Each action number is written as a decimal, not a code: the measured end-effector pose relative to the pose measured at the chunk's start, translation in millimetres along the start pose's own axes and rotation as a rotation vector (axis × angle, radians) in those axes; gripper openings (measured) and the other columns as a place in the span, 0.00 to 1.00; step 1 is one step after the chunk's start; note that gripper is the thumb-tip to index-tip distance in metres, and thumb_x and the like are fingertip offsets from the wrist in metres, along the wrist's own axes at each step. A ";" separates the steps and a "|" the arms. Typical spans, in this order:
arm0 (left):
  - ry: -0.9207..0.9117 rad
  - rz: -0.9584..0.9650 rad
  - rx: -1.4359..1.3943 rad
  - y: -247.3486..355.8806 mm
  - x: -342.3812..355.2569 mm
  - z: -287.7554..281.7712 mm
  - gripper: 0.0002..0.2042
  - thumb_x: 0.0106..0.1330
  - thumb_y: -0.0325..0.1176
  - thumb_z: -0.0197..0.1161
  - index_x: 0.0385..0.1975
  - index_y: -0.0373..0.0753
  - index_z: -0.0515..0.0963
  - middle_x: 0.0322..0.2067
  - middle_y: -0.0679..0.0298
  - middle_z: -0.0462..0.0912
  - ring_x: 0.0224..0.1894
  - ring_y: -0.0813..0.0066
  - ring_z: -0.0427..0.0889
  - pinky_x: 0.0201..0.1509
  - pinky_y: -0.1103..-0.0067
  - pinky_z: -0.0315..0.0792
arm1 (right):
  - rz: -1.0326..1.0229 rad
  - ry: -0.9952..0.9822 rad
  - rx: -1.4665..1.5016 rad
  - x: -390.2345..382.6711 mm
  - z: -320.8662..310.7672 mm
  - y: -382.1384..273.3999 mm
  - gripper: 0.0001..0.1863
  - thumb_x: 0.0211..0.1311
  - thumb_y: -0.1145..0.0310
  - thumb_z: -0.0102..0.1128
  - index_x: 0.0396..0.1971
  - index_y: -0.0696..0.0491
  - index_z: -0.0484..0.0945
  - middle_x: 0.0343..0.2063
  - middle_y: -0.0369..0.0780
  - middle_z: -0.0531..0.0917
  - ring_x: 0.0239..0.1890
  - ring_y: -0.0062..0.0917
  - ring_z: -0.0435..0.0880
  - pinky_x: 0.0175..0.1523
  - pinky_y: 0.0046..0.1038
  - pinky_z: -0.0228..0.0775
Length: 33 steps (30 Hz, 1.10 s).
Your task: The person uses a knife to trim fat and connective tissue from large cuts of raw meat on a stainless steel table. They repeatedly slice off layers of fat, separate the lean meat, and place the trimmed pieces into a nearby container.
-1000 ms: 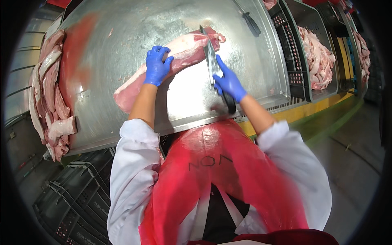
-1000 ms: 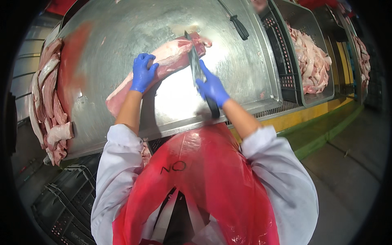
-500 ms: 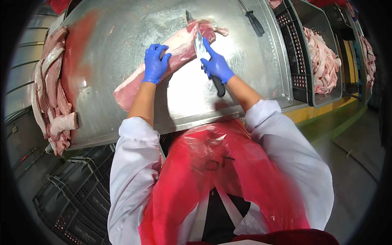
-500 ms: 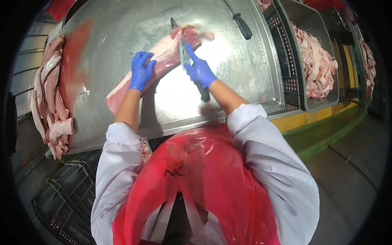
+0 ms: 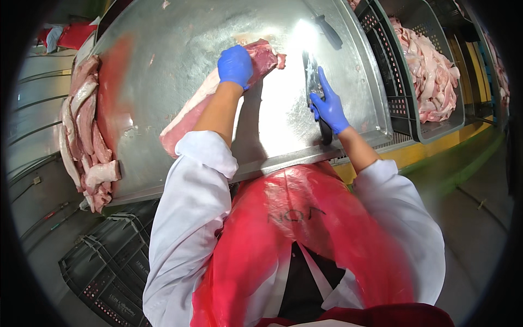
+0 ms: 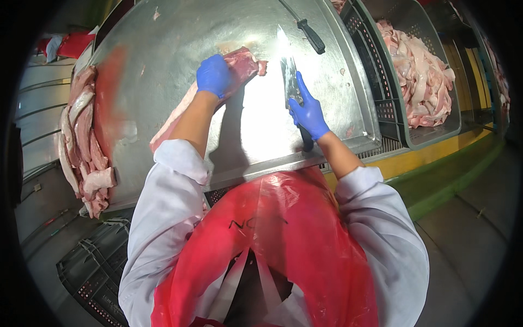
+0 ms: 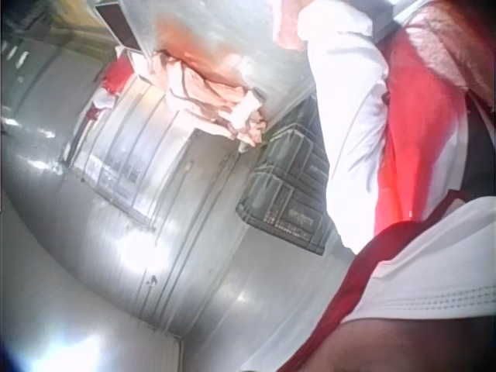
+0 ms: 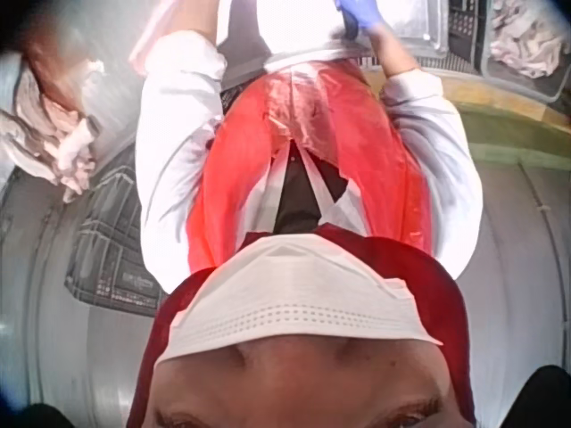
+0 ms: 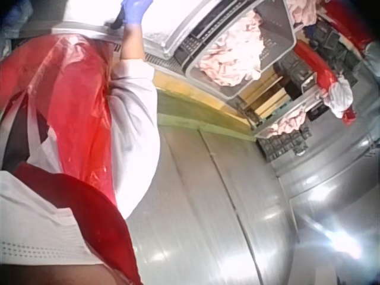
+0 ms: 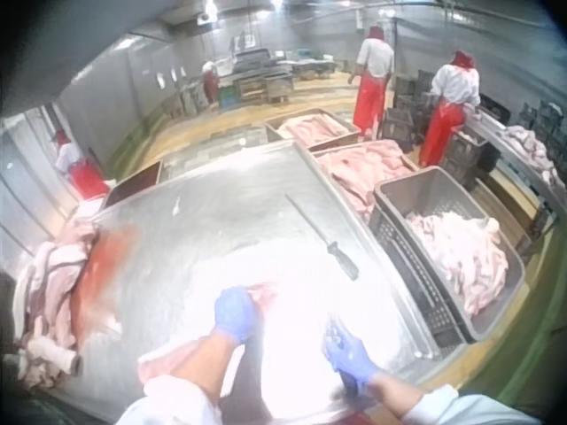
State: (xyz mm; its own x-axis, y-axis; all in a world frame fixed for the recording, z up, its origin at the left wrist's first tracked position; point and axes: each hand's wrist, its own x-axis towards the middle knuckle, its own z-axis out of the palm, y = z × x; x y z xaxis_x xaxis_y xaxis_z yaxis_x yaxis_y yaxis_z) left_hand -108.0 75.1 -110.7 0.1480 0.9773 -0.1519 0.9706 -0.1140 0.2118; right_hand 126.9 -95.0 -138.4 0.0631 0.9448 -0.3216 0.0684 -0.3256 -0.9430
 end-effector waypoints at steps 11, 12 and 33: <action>0.067 -0.216 -0.388 -63.4 34.0 19.3 0.15 0.51 0.39 0.65 0.22 0.30 0.83 0.26 0.41 0.84 0.33 0.47 0.86 0.40 0.62 0.77 | -0.240 -0.165 -0.072 133.8 111.2 0.3 0.42 0.69 0.68 0.55 0.78 0.32 0.47 0.29 0.42 0.83 0.23 0.24 0.81 0.34 0.30 0.81; 0.086 -0.187 -0.387 -63.0 37.8 24.6 0.15 0.51 0.39 0.65 0.22 0.30 0.83 0.25 0.42 0.84 0.32 0.48 0.86 0.39 0.62 0.77 | -0.224 -0.216 -0.073 139.8 114.6 -3.6 0.41 0.69 0.67 0.54 0.77 0.30 0.47 0.28 0.42 0.83 0.23 0.25 0.80 0.35 0.30 0.81; 0.078 -0.198 -0.900 -83.7 21.1 -13.3 0.11 0.61 0.31 0.65 0.37 0.29 0.84 0.28 0.62 0.83 0.29 0.77 0.79 0.32 0.78 0.71 | -0.011 -0.551 -0.329 90.9 130.6 -33.0 0.39 0.72 0.60 0.47 0.77 0.26 0.41 0.30 0.43 0.80 0.27 0.29 0.82 0.35 0.33 0.79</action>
State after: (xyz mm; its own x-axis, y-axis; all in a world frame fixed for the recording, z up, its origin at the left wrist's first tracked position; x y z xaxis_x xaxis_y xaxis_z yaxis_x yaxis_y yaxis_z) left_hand -188.7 107.7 -118.8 -0.0505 0.9771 -0.2069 0.4589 0.2067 0.8641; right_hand 0.3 6.6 -147.7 -0.4545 0.8000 -0.3917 0.3738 -0.2279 -0.8991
